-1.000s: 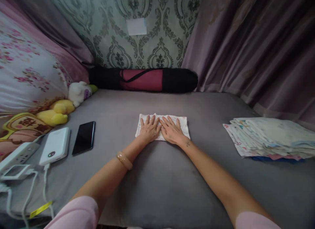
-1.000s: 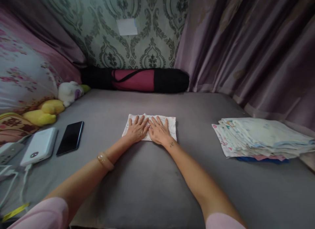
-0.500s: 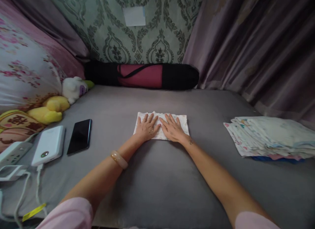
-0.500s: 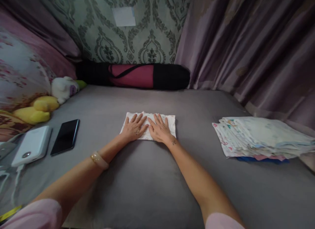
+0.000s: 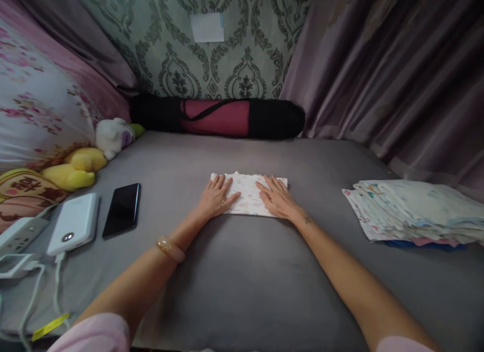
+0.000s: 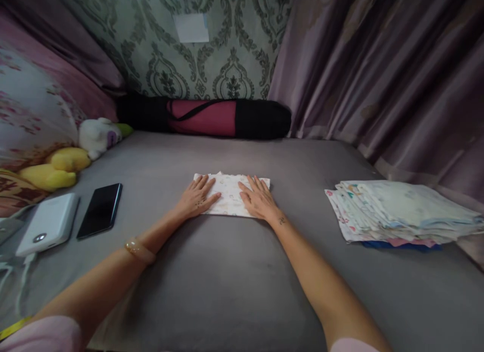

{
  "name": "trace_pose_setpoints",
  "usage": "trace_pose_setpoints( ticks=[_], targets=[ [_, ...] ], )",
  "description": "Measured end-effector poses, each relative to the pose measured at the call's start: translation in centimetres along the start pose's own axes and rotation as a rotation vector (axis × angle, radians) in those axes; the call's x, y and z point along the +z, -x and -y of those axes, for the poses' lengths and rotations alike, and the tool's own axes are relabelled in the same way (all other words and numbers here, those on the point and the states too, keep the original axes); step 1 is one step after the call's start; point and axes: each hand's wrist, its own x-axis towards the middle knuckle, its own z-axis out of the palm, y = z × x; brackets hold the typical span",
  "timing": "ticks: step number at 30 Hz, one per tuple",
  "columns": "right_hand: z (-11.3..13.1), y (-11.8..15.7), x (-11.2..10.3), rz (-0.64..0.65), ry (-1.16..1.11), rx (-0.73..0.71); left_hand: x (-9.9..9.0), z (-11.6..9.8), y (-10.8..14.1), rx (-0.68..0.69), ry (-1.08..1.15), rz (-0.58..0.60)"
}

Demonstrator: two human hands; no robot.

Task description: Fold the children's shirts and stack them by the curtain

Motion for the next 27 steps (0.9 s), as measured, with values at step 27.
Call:
trace_pose_setpoints(
  ticks=[27],
  targets=[
    [1.3, -0.5, 0.1, -0.064, 0.041, 0.16, -0.1, -4.2, -1.1, 0.088, -0.025, -0.015]
  ],
)
